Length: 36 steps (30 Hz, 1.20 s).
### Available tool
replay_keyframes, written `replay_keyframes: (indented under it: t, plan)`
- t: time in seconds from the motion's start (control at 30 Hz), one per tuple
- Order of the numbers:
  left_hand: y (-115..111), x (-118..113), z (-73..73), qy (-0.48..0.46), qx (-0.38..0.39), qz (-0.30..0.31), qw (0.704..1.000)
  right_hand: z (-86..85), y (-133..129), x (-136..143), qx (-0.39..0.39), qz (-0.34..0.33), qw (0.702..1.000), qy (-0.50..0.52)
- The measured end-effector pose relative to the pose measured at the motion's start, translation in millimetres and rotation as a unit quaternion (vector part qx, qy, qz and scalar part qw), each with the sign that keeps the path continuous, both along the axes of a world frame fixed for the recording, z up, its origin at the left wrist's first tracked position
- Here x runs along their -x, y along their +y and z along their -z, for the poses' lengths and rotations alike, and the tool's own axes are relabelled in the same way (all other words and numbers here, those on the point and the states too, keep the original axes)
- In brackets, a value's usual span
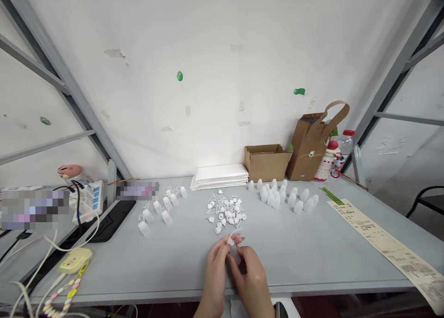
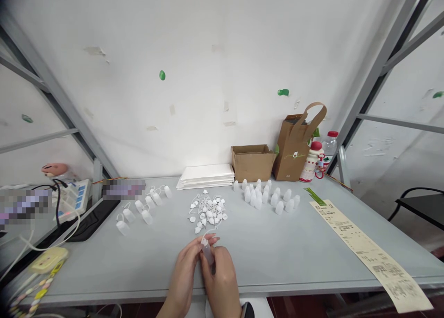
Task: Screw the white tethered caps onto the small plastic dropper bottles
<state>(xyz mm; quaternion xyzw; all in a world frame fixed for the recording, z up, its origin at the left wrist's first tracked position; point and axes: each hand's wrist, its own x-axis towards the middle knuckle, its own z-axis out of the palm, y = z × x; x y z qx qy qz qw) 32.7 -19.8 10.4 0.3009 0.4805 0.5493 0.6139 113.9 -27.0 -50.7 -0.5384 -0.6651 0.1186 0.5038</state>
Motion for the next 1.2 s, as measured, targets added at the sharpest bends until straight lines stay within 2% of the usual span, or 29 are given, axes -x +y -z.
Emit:
replay_keyframes:
  t: [0.17, 0.47, 0.6, 0.7, 0.9, 1.2]
  plan:
    - [-1.6, -7.4, -0.9, -0.020, 0.017, -0.034, 0.999, -0.3, 0.3, 1.4, -0.045, 0.018, 0.998, -0.027]
    - [-2.3, -10.9, -7.2, -0.010, 0.016, -0.047, 0.999, 1.5, -0.7, 2.1, -0.076, 0.023, 0.996, -0.039]
    - [-3.2, -11.7, -5.7, -0.014, 0.019, -0.057, 0.998, 2.5, -1.5, 2.0, -0.085, 0.026, 0.995, -0.052]
    - [-4.1, -10.1, -1.9, -0.010, 0.016, -0.053, 0.998, 3.1, -0.9, 1.3, -0.054, 0.015, 0.998, -0.030]
    - [-2.2, -4.6, 4.5, 0.011, 0.005, -0.013, 1.000, 0.7, 1.9, -1.5, 0.058, 0.000, 0.997, 0.045]
    - [-2.0, 1.5, 0.4, 0.015, -0.015, 0.018, 1.000, -8.2, 1.5, -3.6, 0.095, -0.002, 0.990, 0.106]
